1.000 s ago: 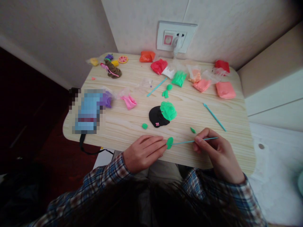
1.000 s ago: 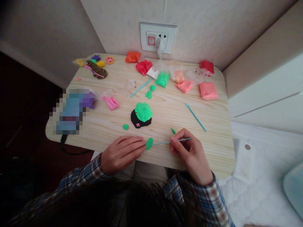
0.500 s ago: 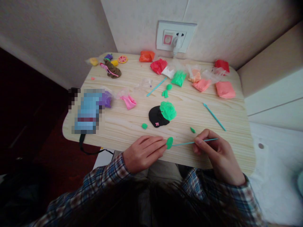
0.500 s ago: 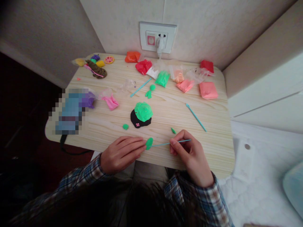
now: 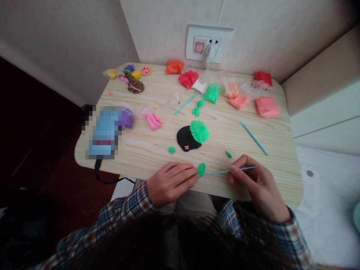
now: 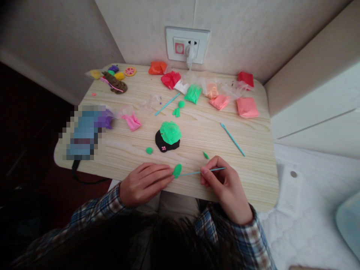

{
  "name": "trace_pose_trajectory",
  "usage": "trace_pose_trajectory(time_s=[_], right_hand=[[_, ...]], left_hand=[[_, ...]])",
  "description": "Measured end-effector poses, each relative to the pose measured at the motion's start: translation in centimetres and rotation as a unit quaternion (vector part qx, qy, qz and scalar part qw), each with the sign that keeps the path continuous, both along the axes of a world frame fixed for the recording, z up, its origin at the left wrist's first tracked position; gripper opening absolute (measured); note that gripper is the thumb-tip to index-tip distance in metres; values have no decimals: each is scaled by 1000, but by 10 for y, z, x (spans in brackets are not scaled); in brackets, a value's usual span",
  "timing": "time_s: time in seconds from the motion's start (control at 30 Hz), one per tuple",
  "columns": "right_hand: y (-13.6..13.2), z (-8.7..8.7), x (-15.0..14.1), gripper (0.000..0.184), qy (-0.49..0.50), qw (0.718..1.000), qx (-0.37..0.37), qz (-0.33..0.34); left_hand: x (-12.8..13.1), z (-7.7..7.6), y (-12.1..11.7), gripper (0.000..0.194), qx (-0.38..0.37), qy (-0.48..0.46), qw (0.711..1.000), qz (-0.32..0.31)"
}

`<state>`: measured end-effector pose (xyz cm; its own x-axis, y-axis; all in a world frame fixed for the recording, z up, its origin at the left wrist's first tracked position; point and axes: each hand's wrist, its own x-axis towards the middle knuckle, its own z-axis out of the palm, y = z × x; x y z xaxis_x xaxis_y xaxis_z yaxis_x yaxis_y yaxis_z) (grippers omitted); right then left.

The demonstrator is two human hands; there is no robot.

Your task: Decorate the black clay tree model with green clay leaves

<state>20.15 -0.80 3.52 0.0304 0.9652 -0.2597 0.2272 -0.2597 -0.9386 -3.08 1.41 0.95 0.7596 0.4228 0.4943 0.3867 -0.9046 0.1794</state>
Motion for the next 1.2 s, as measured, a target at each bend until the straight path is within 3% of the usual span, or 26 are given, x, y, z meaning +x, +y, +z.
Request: trace_pose_trajectory(time_s=[0.5,0.63,0.73,0.9,1.0,1.2], right_hand=[[-1,0,0,31,-2,1000,-13,7],[-4,-2,5,26,64,998,2,-23],[-7,-3,8,25,116,991,24,-61],[-10,-2,13,21,142,985,27,-89],[-10,-2,15,21,152,983,38,-98],[-9,-2,17,21,165,979,41,-114]], left_hand=[[0,2,-1,21,-5,-5,1000,7],[10,4,-10,21,-48,-63,991,104],[25,3,-18,35,-73,-79,973,202],[41,2,-19,32,-91,-35,959,265],[40,5,-14,20,-86,-33,964,250],[29,9,-4,9,-33,-37,987,156]])
